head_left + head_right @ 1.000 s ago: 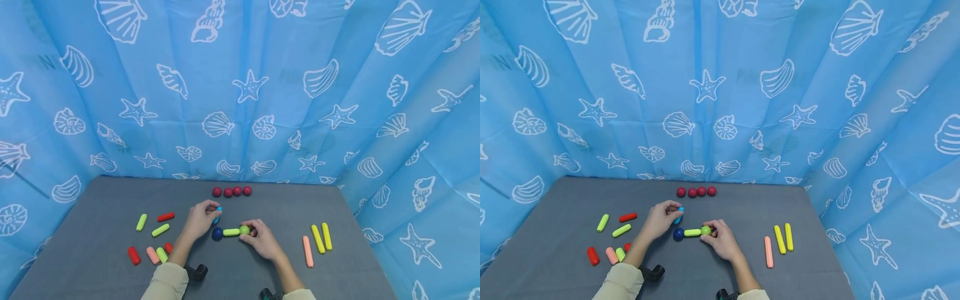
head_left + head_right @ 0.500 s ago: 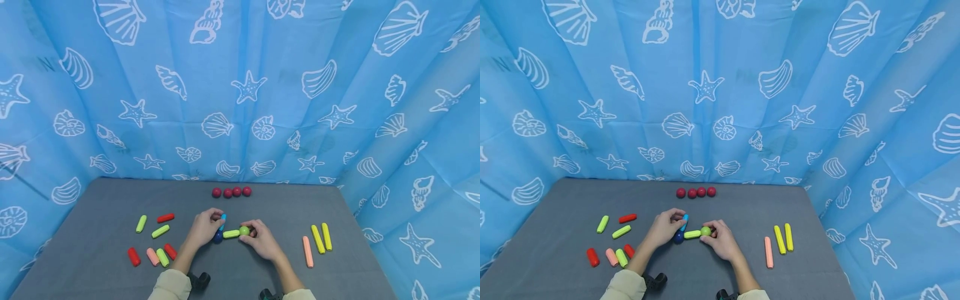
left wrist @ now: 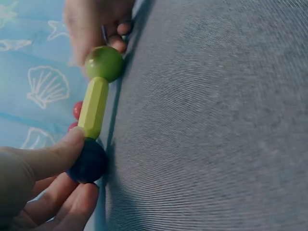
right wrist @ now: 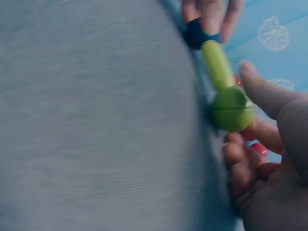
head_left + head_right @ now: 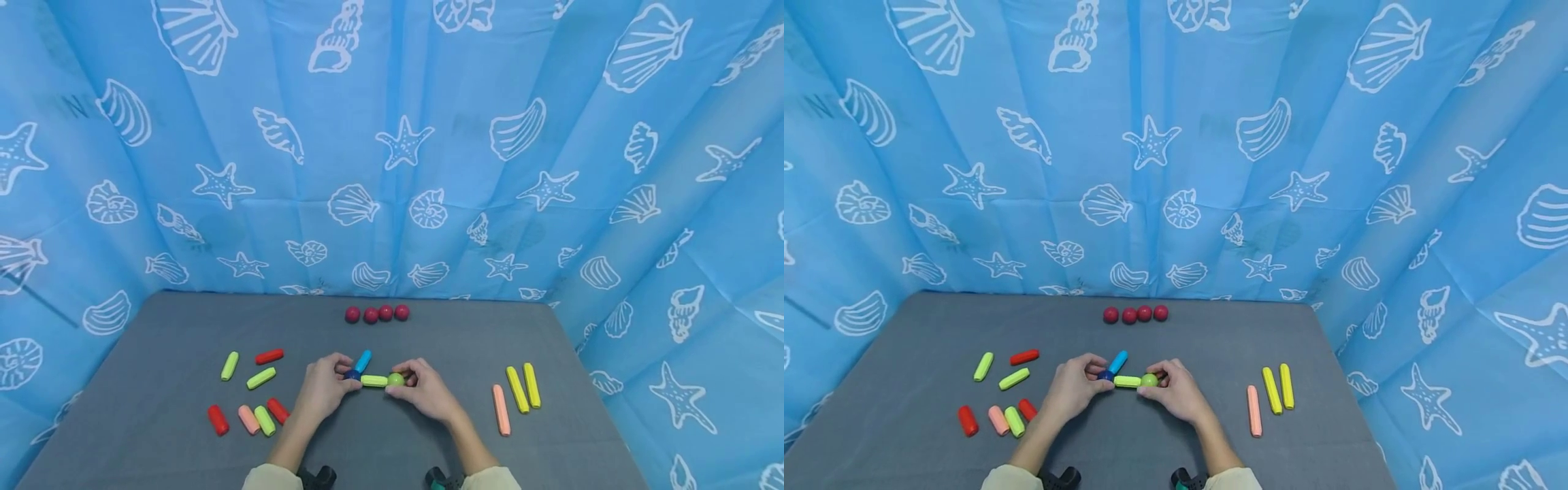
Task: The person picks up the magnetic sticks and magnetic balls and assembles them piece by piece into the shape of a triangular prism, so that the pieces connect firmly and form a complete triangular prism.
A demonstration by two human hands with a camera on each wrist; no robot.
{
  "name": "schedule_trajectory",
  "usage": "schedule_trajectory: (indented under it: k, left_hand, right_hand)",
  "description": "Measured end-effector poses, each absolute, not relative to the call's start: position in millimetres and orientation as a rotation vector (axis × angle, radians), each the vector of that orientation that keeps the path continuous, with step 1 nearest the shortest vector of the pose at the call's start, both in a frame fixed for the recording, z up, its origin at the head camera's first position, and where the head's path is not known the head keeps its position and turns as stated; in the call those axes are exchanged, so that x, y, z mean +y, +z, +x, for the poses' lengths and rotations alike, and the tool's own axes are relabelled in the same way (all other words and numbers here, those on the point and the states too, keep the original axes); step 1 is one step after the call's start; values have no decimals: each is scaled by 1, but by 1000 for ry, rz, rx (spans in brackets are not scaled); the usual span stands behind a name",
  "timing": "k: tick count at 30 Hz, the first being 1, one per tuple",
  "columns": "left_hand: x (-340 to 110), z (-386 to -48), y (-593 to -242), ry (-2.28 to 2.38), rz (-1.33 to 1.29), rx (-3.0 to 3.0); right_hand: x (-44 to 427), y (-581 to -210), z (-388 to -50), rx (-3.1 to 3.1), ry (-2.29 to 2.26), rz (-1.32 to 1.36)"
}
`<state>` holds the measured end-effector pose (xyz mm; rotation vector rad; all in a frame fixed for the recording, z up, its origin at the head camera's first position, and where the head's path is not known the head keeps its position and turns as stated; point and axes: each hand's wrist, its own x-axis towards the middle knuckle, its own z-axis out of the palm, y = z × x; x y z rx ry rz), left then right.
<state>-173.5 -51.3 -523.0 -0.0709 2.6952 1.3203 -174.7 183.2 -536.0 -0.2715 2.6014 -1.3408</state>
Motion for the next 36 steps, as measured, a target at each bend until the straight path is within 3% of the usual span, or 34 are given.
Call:
schedule_trajectory:
  k: [8,17,27,36]
  left_hand:
    - [-41,-166,-520,1265,-67,2790]
    - [-28,-164,-519,1221,-103,2814]
    - [-29,-164,-525,1229,-97,2854]
    - [-32,-168,-530,1257,-22,2892]
  right_hand:
    - [188,-518,-225,2882,-1272,-192]
    - [195,-526,-275,2995,-992,-299]
    - [198,-533,-262,2981,-1039,-219]
    - [190,-524,-234,2770,-1236,-324]
